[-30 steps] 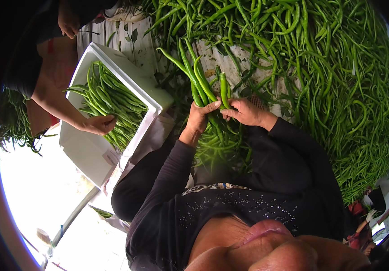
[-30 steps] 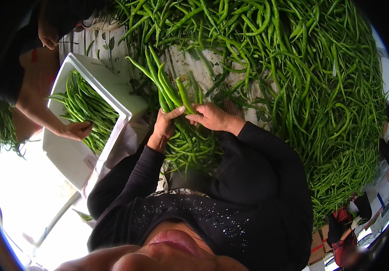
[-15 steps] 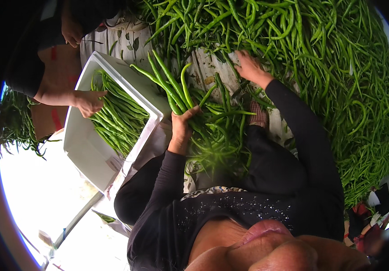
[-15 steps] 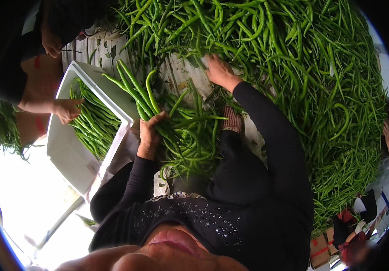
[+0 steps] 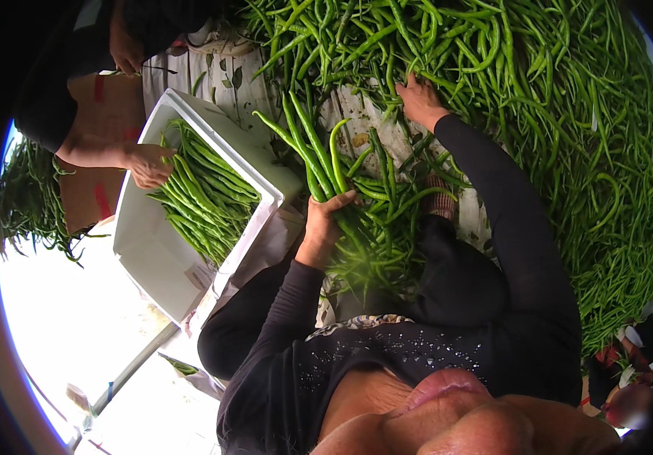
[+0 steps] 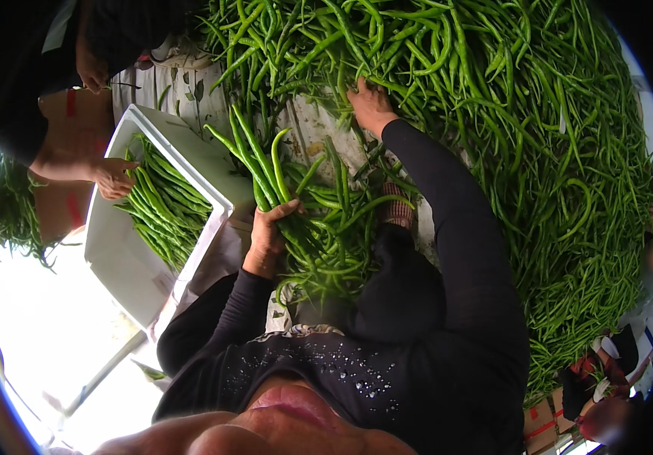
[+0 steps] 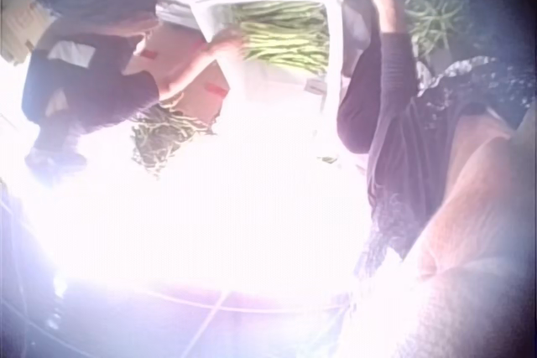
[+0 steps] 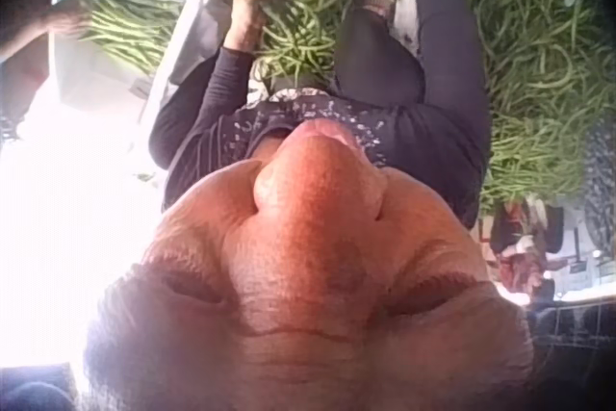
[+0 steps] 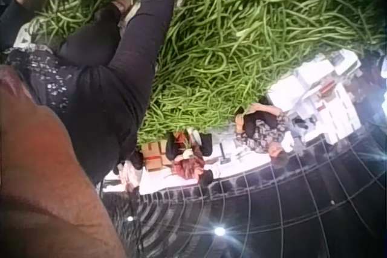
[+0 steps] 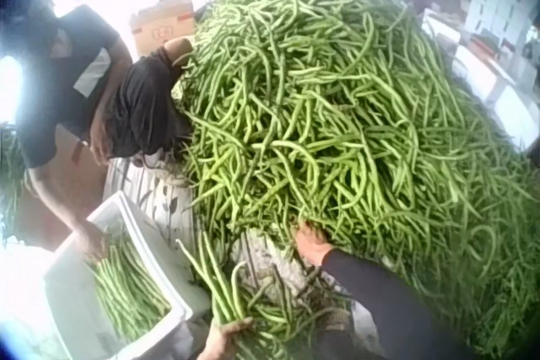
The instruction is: The person sits on the floor and sorts green beans by hand, picking them from a large pile and placing them into a white styrofoam box. The person repeatedly gathers handfuls of beans and transfers them into the container.
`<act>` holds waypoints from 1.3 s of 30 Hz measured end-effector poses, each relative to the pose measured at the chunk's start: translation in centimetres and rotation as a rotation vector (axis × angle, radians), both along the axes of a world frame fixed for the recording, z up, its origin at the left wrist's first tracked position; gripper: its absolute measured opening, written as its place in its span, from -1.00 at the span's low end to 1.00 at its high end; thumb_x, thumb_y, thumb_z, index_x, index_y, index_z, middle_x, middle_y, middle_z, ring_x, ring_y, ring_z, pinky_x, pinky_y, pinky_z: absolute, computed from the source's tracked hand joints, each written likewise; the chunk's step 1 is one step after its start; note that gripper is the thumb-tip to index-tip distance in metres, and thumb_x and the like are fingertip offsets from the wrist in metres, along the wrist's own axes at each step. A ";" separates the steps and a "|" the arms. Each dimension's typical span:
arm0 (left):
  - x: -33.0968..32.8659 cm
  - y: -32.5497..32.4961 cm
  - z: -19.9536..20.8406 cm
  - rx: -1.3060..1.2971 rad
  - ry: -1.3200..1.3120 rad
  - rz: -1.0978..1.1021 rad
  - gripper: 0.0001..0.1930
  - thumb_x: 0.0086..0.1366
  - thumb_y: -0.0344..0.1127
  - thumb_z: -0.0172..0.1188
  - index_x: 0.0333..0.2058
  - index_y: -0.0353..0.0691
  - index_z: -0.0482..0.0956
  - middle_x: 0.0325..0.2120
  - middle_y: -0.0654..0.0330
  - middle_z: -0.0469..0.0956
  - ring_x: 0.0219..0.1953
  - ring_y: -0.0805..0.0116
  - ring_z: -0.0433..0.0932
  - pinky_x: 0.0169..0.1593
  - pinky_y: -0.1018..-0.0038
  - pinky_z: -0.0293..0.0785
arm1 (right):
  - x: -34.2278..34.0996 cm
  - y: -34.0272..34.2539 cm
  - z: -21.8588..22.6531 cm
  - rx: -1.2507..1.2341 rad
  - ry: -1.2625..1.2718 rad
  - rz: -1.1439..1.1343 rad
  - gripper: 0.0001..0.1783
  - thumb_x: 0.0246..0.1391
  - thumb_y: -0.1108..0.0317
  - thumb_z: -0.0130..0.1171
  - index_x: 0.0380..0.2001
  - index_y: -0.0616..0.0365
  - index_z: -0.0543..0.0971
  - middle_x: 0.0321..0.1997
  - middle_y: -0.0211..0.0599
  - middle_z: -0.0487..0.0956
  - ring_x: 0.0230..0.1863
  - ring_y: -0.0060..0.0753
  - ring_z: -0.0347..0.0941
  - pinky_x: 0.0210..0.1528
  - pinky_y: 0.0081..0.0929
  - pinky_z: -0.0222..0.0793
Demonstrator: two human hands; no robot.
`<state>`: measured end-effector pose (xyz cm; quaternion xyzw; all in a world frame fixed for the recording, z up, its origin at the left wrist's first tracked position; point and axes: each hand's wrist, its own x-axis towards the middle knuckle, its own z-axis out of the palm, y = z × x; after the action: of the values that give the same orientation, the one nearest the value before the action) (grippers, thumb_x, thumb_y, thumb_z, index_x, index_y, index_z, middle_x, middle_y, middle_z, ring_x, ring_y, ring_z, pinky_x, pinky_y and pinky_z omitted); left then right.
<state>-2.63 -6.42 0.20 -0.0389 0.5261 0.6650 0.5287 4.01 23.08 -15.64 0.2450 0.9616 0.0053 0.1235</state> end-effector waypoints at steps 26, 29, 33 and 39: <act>-3.5 0.3 1.3 0.098 0.061 0.093 -0.64 0.04 -0.54 0.22 -0.14 -0.40 0.40 -0.42 0.12 0.49 -0.39 0.30 0.50 -0.26 0.41 0.47 | 3.5 -4.3 15.2 -1.421 0.926 -0.268 -0.71 0.31 0.24 -0.11 -0.16 0.27 0.46 -0.44 -0.33 0.56 -0.57 -0.62 0.45 -0.60 -0.72 0.38; -3.3 0.2 0.7 0.031 0.096 0.036 -0.67 0.05 -0.54 0.22 -0.16 -0.39 0.42 -0.42 0.13 0.49 -0.40 0.31 0.51 -0.27 0.43 0.48 | 4.6 -3.4 15.9 -1.590 1.142 -0.531 -0.67 0.28 0.17 -0.04 -0.18 0.25 0.47 -0.41 -0.29 0.57 -0.55 -0.62 0.44 -0.57 -0.75 0.33; -2.1 1.9 0.4 -0.019 0.038 -0.121 -0.70 0.08 -0.47 0.25 -0.18 -0.36 0.45 -0.46 0.14 0.53 -0.40 0.34 0.53 -0.28 0.44 0.50 | 4.8 -4.9 15.4 -1.983 1.123 -0.684 -0.70 0.28 0.17 -0.05 -0.27 0.20 0.50 -0.41 -0.35 0.52 -0.45 -0.63 0.37 -0.55 -0.75 0.24; 0.9 4.2 0.5 0.032 0.133 -0.266 -0.56 0.08 -0.52 0.30 -0.02 -0.22 0.47 -0.15 0.32 0.53 -0.13 0.46 0.47 -0.02 0.48 0.39 | 3.3 -11.6 12.9 -2.416 1.086 -0.983 -0.74 0.21 0.21 0.09 -0.27 0.22 0.52 -0.35 -0.33 0.49 -0.33 -0.50 0.38 -0.34 -0.61 0.32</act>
<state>-1.75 -2.22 0.73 0.0839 0.5496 0.5985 0.5768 7.31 11.50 -2.73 0.2665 0.1185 -0.9467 -0.1370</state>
